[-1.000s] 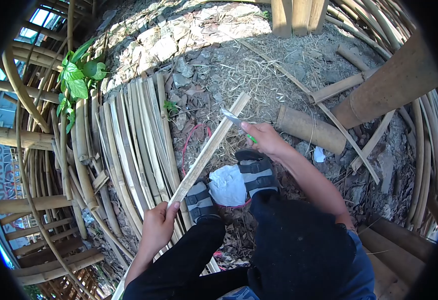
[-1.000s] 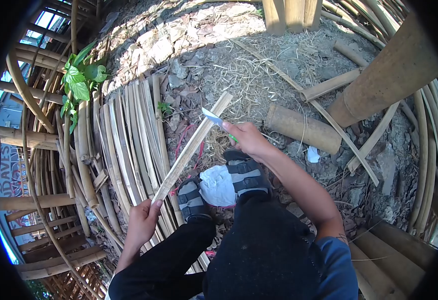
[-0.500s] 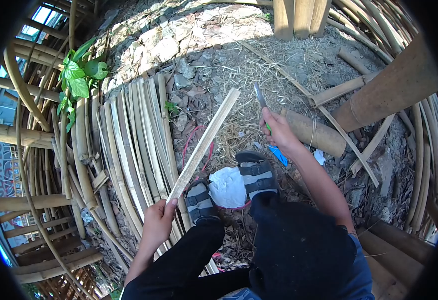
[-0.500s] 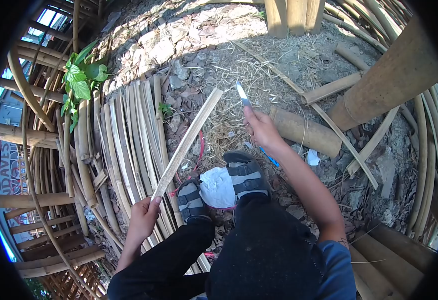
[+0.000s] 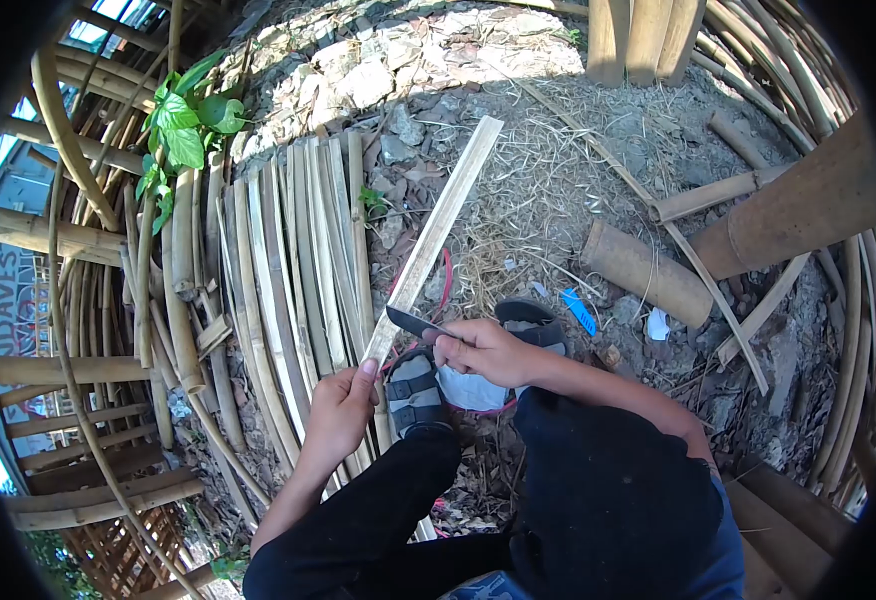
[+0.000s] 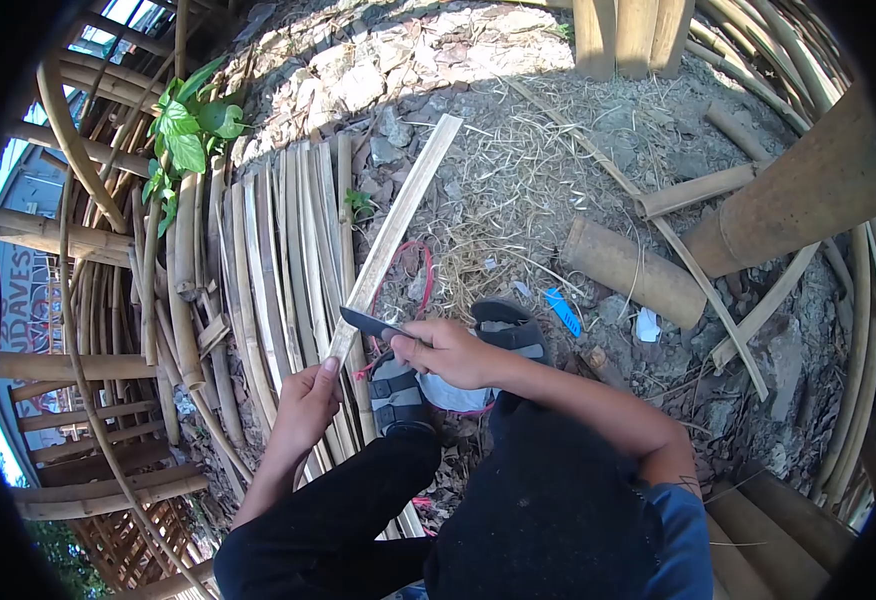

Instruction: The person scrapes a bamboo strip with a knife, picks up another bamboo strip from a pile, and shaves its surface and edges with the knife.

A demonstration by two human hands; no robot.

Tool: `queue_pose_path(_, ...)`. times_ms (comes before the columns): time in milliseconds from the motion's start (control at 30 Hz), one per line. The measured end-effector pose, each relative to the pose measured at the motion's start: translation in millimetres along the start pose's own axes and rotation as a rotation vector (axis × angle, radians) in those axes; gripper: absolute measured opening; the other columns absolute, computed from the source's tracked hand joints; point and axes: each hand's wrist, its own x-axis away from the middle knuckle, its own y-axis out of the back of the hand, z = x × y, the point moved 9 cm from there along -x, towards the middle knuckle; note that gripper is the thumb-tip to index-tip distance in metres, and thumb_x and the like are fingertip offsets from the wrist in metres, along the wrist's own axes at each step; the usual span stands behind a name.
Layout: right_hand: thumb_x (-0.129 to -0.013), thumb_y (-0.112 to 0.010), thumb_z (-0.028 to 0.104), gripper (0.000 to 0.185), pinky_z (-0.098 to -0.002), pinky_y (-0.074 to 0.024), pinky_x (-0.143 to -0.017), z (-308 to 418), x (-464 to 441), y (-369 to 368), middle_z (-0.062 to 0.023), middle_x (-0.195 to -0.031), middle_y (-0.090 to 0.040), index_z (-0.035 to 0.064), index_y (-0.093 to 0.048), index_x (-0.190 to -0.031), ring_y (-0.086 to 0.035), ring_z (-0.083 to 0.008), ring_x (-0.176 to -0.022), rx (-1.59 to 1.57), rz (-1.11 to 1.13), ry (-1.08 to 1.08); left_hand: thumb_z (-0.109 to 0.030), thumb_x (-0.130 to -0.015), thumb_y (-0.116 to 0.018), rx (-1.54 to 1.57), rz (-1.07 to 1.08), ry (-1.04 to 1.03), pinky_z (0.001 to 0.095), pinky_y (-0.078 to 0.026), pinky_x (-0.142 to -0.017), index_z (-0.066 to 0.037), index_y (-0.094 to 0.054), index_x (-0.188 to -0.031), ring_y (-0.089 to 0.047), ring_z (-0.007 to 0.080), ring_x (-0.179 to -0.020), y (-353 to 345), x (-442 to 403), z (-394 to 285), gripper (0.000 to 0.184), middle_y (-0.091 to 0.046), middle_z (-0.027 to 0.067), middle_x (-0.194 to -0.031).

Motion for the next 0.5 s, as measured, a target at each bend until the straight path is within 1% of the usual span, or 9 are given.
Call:
queue_pose_path(33, -0.100, -0.051, 0.037, 0.042, -0.0314, -0.0435, -0.061, -10.5, -3.5, -8.2, -0.0036, -0.070, -0.059, -0.0019, -0.062, -0.090, -0.053, -0.0116, -0.065, -0.114, 0.092, -0.075, -0.040, -0.101, -0.049, 0.001, -0.001, 0.002, 0.0267, -0.035, -0.044, -0.001, -0.059, -0.070, -0.042, 0.0076, -0.045, 0.5, -0.3, 0.0, 0.051, -0.048, -0.0003, -0.052)
queue_pose_path(67, -0.100, -0.051, 0.040, 0.045, -0.0302, -0.0432, -0.061, -18.6, -4.5, -17.1, -0.0026, -0.069, -0.059, -0.0016, -0.062, -0.086, -0.052, -0.0105, -0.064, -0.229, 0.185, -0.151, -0.043, -0.101, -0.048, -0.002, 0.032, 0.024, 0.0265, -0.033, -0.043, -0.001, -0.059, -0.066, -0.041, 0.0076, -0.044, -2.0, -0.1, 1.6, 0.055, -0.047, -0.0003, -0.050)
queue_pose_path(100, -0.100, -0.051, 0.040, 0.045, -0.0302, -0.0432, -0.061, -14.5, -5.7, -17.1, -0.0026, -0.069, -0.059, -0.0016, -0.062, -0.086, -0.052, -0.0105, -0.064, -0.231, 0.186, -0.152, -0.046, -0.101, -0.047, -0.005, 0.067, 0.045, 0.0263, -0.032, -0.042, -0.001, -0.058, -0.063, -0.040, 0.0076, -0.042, -4.5, 0.5, 3.0, 0.060, -0.045, -0.0004, -0.048)
queue_pose_path(167, -0.099, -0.051, 0.046, 0.053, -0.0285, -0.0415, -0.057, -6.3, -4.6, -16.6, -0.0025, -0.064, -0.058, 0.0015, -0.063, -0.073, -0.053, -0.0092, -0.061, -0.181, 0.191, -0.194, -0.048, -0.100, -0.046, 0.005, 0.090, 0.077, 0.0265, -0.032, -0.042, -0.001, -0.057, -0.060, -0.039, 0.0080, -0.041, -5.4, 3.5, 1.0, 0.063, -0.044, -0.0001, -0.046)
queue_pose_path(200, -0.099, -0.051, 0.046, 0.053, -0.0285, -0.0415, -0.057, -1.2, -3.2, -16.5, -0.0025, -0.064, -0.058, 0.0015, -0.063, -0.073, -0.053, -0.0092, -0.061, -0.182, 0.192, -0.194, -0.051, -0.100, -0.044, 0.014, 0.115, 0.106, 0.0266, -0.031, -0.041, -0.002, -0.057, -0.057, -0.038, 0.0084, -0.040, -7.0, 5.5, 1.5, 0.066, -0.043, 0.0001, -0.045)
queue_pose_path(267, -0.097, -0.050, 0.052, 0.058, -0.0294, -0.0403, -0.055, 10.7, -2.5, -6.8, -0.0012, -0.057, -0.054, 0.0049, -0.063, -0.065, -0.051, -0.0103, -0.056, 0.034, 0.111, -0.146, -0.051, -0.100, -0.044, 0.017, 0.131, 0.116, 0.0267, -0.031, -0.042, -0.002, -0.056, -0.056, -0.038, 0.0087, -0.040, -6.7, 8.4, 1.6, 0.067, -0.044, 0.0005, -0.045)
queue_pose_path(300, -0.097, -0.050, 0.052, 0.058, -0.0294, -0.0403, -0.055, 15.1, -1.3, -6.6, -0.0012, -0.057, -0.054, 0.0049, -0.063, -0.065, -0.051, -0.0103, -0.056, 0.035, 0.112, -0.146, -0.052, -0.100, -0.044, 0.020, 0.148, 0.125, 0.0267, -0.031, -0.042, -0.002, -0.056, -0.056, -0.039, 0.0090, -0.040, -8.0, 9.6, 2.6, 0.068, -0.044, 0.0010, -0.045)
queue_pose_path(367, -0.095, -0.051, 0.056, 0.060, -0.0313, -0.0397, -0.053, 20.0, 0.8, 1.3, -0.0009, -0.052, -0.052, 0.0067, -0.063, -0.062, -0.050, -0.0119, -0.052, 0.155, 0.027, -0.152, -0.052, -0.100, -0.043, 0.022, 0.143, 0.119, 0.0268, -0.032, -0.042, -0.002, -0.056, -0.056, -0.039, 0.0092, -0.040, -8.3, 8.6, 6.2, 0.068, -0.044, 0.0011, -0.045)
queue_pose_path(500, -0.094, -0.053, 0.055, 0.058, -0.0329, -0.0397, -0.053, 26.2, 1.0, 9.6, -0.0021, -0.052, -0.052, 0.0060, -0.064, -0.065, -0.052, -0.0146, -0.050, 0.224, -0.040, -0.104, -0.053, -0.100, -0.042, -0.007, 0.131, 0.090, 0.0270, -0.032, -0.042, -0.001, -0.056, -0.055, -0.039, 0.0096, -0.040, -7.7, 8.7, 1.0, 0.069, -0.043, 0.0014, -0.044)
